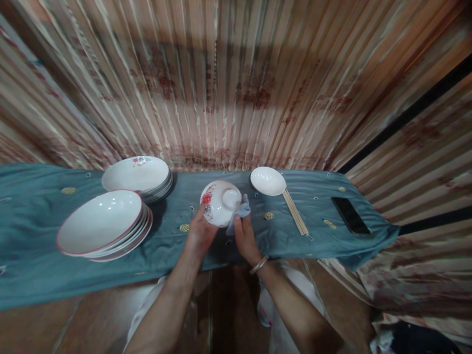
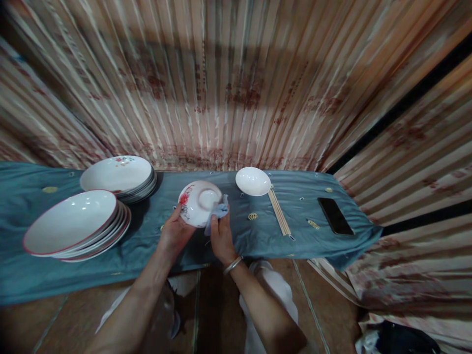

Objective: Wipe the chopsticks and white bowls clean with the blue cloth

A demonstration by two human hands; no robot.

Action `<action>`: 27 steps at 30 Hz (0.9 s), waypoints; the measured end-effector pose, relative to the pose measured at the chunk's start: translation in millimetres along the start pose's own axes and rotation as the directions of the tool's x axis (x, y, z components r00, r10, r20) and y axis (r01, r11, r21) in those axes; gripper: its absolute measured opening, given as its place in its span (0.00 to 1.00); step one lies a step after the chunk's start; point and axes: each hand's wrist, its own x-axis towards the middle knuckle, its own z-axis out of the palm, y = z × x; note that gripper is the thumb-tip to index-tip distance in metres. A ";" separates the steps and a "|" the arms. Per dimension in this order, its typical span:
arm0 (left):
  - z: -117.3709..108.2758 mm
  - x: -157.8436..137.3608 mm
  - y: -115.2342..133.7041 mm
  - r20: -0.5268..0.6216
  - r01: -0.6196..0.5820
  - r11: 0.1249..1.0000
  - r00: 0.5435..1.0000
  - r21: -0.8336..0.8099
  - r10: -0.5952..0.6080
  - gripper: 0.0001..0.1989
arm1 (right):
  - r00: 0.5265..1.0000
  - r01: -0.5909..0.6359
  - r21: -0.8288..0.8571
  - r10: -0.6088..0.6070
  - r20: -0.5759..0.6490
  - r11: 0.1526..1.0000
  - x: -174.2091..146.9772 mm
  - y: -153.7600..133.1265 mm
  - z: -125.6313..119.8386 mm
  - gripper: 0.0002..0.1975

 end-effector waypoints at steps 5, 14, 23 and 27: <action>-0.3 1.4 3.4 -0.015 0.023 1.000 1.000 -0.019 -0.024 0.20 | 0.987 0.161 -0.245 -0.154 0.047 0.956 -17.0 1.4 11.7 0.34; -17.0 10.2 9.8 0.042 0.007 0.990 0.999 0.141 -0.013 0.18 | 0.841 0.539 -0.512 -0.450 0.298 0.668 -29.2 3.0 20.2 0.39; -19.4 8.3 9.4 -0.007 -0.242 0.932 0.967 0.272 0.253 0.18 | 0.788 0.610 -0.575 -0.495 0.366 0.545 -21.7 -4.5 13.7 0.34; -23.2 8.2 13.8 -0.024 -0.250 0.931 0.964 0.267 0.266 0.18 | 0.779 0.620 -0.580 -0.503 0.374 0.529 -22.3 -5.5 16.4 0.32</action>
